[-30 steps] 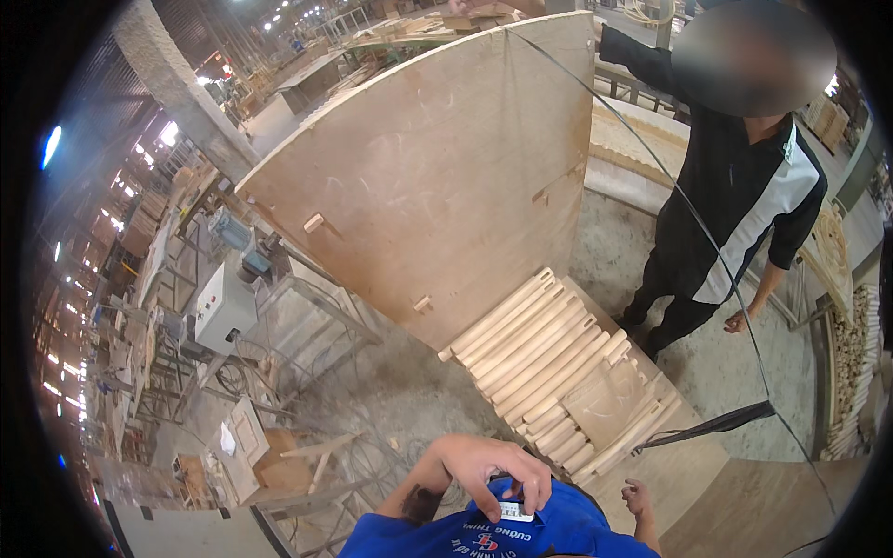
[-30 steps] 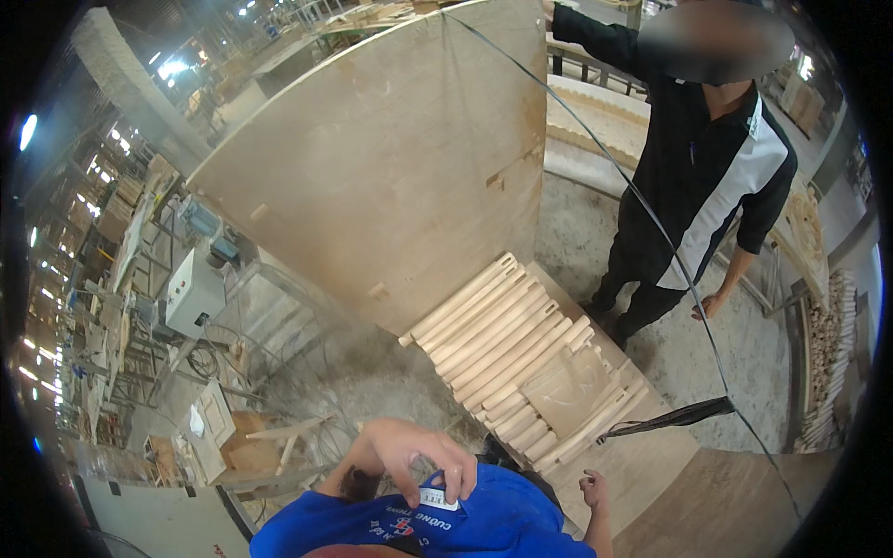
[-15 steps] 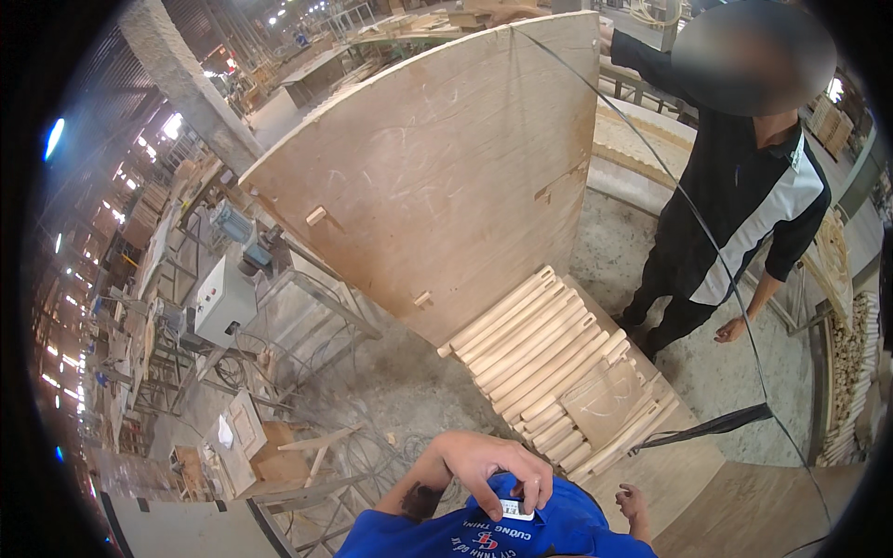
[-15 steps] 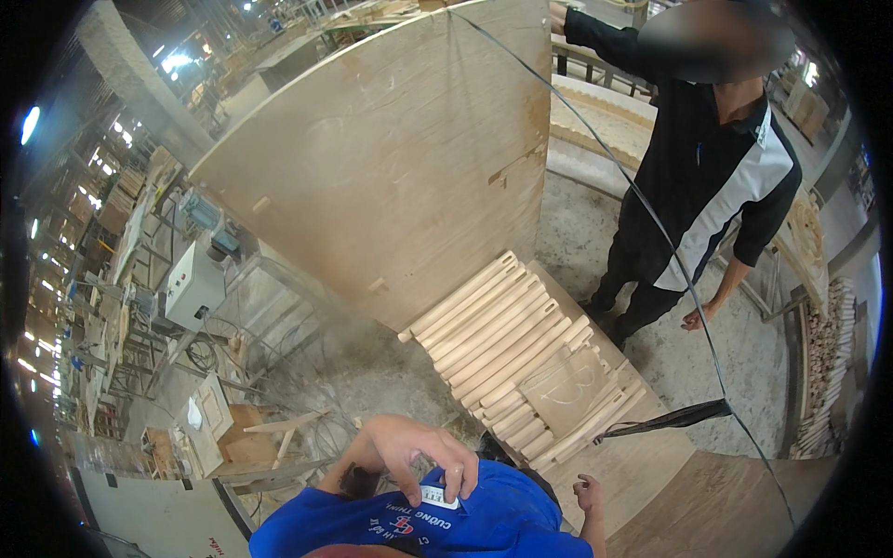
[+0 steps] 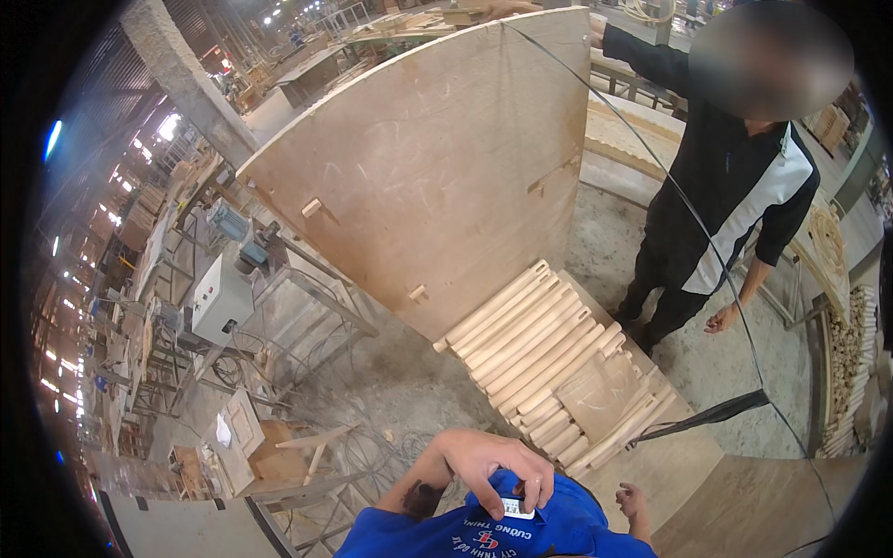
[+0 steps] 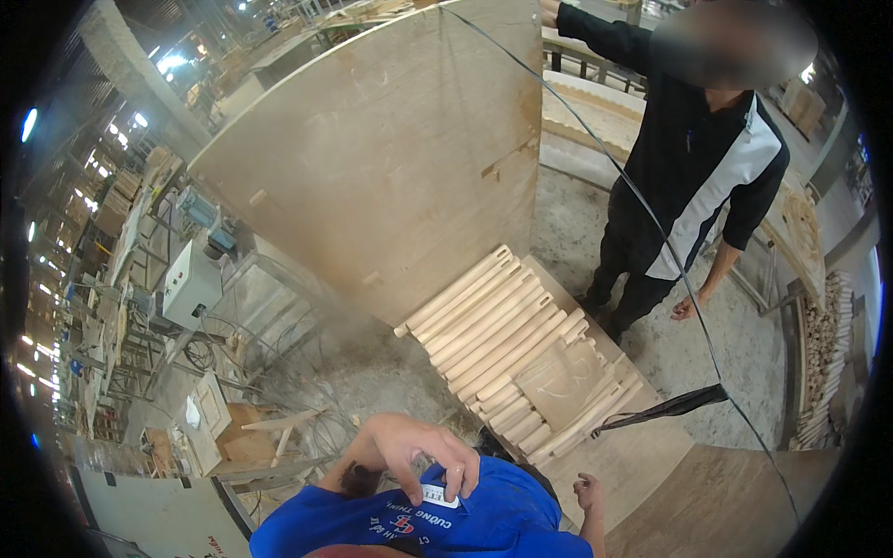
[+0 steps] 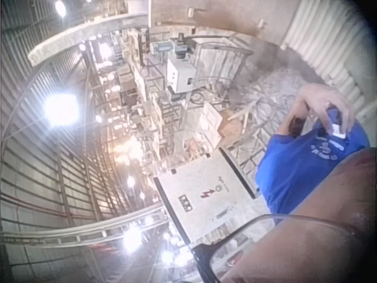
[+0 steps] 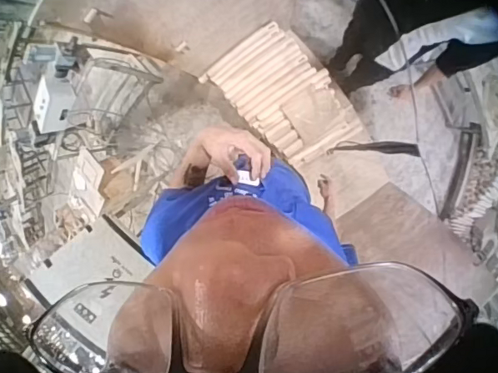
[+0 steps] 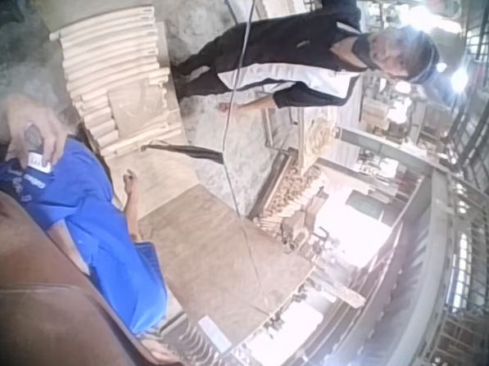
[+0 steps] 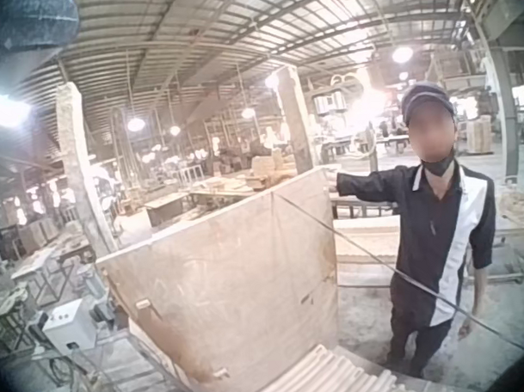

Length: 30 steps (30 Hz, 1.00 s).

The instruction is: The person repeatedly picks up bundles of light-colored wooden chair legs from a table and stacks them onto a growing pile. They handle the parts by hand, moving them between locations in a workshop setting.

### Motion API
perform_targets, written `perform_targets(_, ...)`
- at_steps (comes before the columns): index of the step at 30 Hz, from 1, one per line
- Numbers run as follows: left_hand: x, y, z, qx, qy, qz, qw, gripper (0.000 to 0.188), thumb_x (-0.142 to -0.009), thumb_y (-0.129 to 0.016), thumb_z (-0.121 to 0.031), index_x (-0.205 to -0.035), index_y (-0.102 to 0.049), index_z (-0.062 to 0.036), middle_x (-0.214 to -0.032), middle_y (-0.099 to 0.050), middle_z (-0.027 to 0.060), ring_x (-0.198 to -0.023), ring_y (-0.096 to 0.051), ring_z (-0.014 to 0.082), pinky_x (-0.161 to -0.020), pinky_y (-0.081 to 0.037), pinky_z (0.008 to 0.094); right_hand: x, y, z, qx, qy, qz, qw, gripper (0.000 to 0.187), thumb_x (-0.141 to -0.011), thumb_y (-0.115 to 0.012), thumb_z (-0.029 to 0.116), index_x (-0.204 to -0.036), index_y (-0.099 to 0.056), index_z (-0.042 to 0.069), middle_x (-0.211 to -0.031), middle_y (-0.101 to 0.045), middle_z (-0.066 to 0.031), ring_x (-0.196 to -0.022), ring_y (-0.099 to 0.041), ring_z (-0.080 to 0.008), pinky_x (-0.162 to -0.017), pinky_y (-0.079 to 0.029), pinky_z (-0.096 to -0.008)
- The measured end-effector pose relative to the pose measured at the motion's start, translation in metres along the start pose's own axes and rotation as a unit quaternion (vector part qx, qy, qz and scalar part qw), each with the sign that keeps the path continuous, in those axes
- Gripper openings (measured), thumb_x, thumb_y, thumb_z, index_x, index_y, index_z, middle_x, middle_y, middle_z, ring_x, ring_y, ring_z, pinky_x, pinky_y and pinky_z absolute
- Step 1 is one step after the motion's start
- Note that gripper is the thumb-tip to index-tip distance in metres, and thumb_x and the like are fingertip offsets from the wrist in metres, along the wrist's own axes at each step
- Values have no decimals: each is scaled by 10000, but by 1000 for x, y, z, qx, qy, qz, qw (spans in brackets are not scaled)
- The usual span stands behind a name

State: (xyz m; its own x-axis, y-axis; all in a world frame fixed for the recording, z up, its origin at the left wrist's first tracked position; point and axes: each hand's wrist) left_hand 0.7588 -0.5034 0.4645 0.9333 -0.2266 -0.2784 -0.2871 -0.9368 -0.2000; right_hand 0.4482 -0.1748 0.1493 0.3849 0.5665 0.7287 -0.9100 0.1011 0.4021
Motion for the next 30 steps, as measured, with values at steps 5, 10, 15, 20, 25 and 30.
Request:
perform_targets(5,-6,-5,1,-1,0,6,1000,327,-722,-797,-119,-986,-634,-15,-1087,-577,153,-981,-554,290,-824,-452,376,5,-1,-9,-27,2,-28,999,425,-782,-585,93,-1194,-596,-13,-838,-678,-115,-708,-651,-177,-612,-517,-306)
perform_targets(10,-17,-8,3,-5,-1,15,1000,323,-715,-800,-115,-974,-635,-13,-1072,-579,152,-990,-553,292,-833,-447,380,9,0,-12,-55,6,-42,998,422,-767,-588,93,-1172,-608,-23,-815,-684,-129,-704,-657,-176,-636,-519,-304)
perform_targets(15,-27,-12,6,-6,-14,34,999,335,-716,-801,-120,-989,-641,-10,-1062,-591,145,-978,-560,290,-832,-449,392,16,2,-25,-64,24,-48,997,419,-773,-555,78,-1171,-596,-44,-805,-680,-120,-699,-652,-172,-615,-512,-304)
perform_targets(20,-43,-17,-8,-55,-87,-8,995,387,-740,-792,-192,-1058,-659,-16,-1021,-633,123,-928,-583,270,-789,-453,369,29,-9,-32,-80,5,-41,996,424,-778,-540,75,-1180,-589,-51,-786,-677,-112,-684,-644,-173,-608,-502,-285)
perform_targets(25,-116,-17,-56,-18,-258,43,965,398,-814,-730,-305,-1057,-658,3,-942,-668,90,-868,-607,236,-758,-451,354,32,-23,-48,-85,7,-58,995,426,-775,-565,141,-1160,-610,-37,-773,-673,-135,-670,-641,-196,-622,-504,-313)
perform_targets(30,-170,-47,-71,29,-318,10,948,317,-861,-691,-280,-894,-689,35,-812,-676,118,-648,-579,216,-566,-406,330,28,-34,-55,2,41,-84,996,472,-760,-584,314,-1148,-646,55,-1038,-663,-203,-996,-632,-319,-874,-485,-393)
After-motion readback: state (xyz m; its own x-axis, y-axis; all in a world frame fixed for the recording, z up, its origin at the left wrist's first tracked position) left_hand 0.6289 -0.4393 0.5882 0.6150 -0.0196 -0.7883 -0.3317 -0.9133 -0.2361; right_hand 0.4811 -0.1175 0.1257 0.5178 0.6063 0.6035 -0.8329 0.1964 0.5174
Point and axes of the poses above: each hand's wrist, its own x-axis away from the middle knuckle, its own y-axis out of the back of the hand, z = x × y
